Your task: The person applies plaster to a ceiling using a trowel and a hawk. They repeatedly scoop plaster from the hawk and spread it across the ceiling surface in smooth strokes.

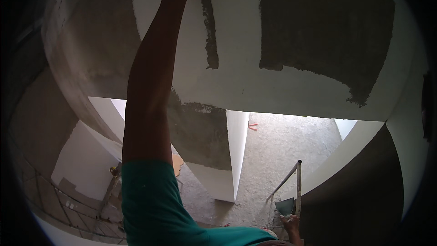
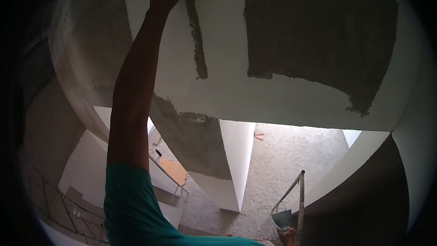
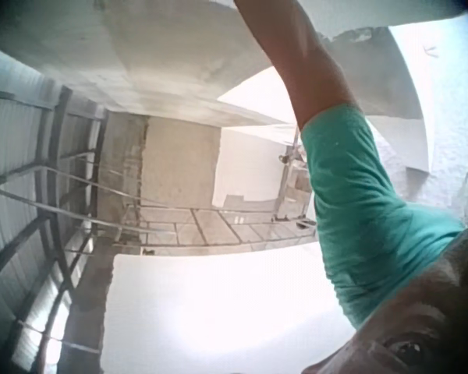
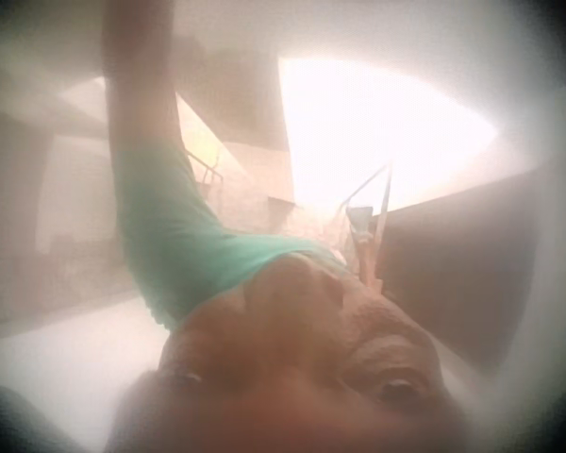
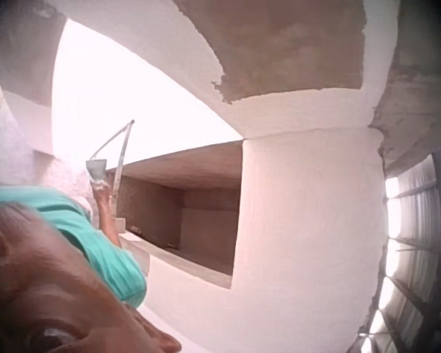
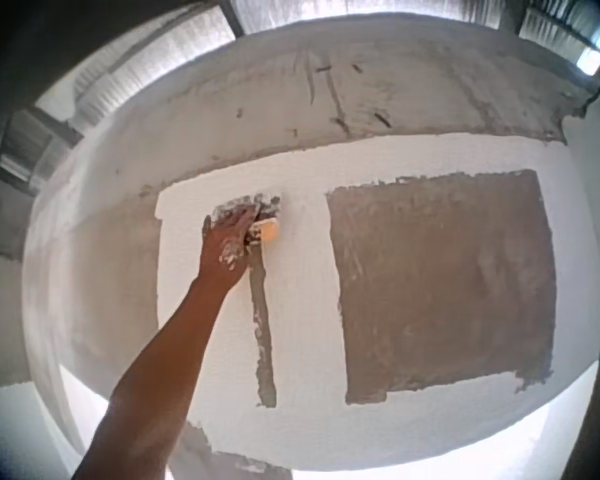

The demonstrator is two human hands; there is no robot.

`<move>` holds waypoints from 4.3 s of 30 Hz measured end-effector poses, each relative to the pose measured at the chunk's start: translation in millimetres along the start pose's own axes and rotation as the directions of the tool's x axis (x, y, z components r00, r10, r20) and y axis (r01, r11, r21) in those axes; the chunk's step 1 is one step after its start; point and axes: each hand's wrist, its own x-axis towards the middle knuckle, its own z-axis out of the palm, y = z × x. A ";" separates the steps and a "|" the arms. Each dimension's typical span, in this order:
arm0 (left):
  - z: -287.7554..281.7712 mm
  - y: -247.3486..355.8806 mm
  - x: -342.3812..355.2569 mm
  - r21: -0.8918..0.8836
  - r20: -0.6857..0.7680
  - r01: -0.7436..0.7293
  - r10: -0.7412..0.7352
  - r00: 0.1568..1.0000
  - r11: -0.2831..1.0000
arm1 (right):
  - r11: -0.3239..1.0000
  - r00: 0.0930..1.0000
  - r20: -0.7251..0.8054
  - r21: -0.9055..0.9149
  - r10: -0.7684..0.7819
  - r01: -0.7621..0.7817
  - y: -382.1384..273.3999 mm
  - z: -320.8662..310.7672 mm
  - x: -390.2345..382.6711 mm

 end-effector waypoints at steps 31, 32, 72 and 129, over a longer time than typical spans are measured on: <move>-29.9 22.4 -185.1 -0.073 0.271 -0.266 0.276 0.922 0.961 | 0.987 0.992 0.018 0.096 0.127 -0.128 33.0 -7.3 -7.1; -39.7 82.8 -196.0 0.325 0.470 -0.171 -0.002 0.883 0.930 | 0.994 0.995 -0.037 0.068 0.093 -0.091 40.3 -10.8 -10.6; -37.0 86.2 -210.3 0.283 0.464 -0.023 -0.116 0.878 0.959 | 0.993 0.994 -0.015 0.051 0.109 -0.108 62.1 -23.1 -9.6; -62.7 39.5 -133.5 0.184 0.249 0.003 -0.050 0.967 0.983 | 0.933 0.951 0.108 0.191 0.290 -0.306 63.1 -17.9 9.2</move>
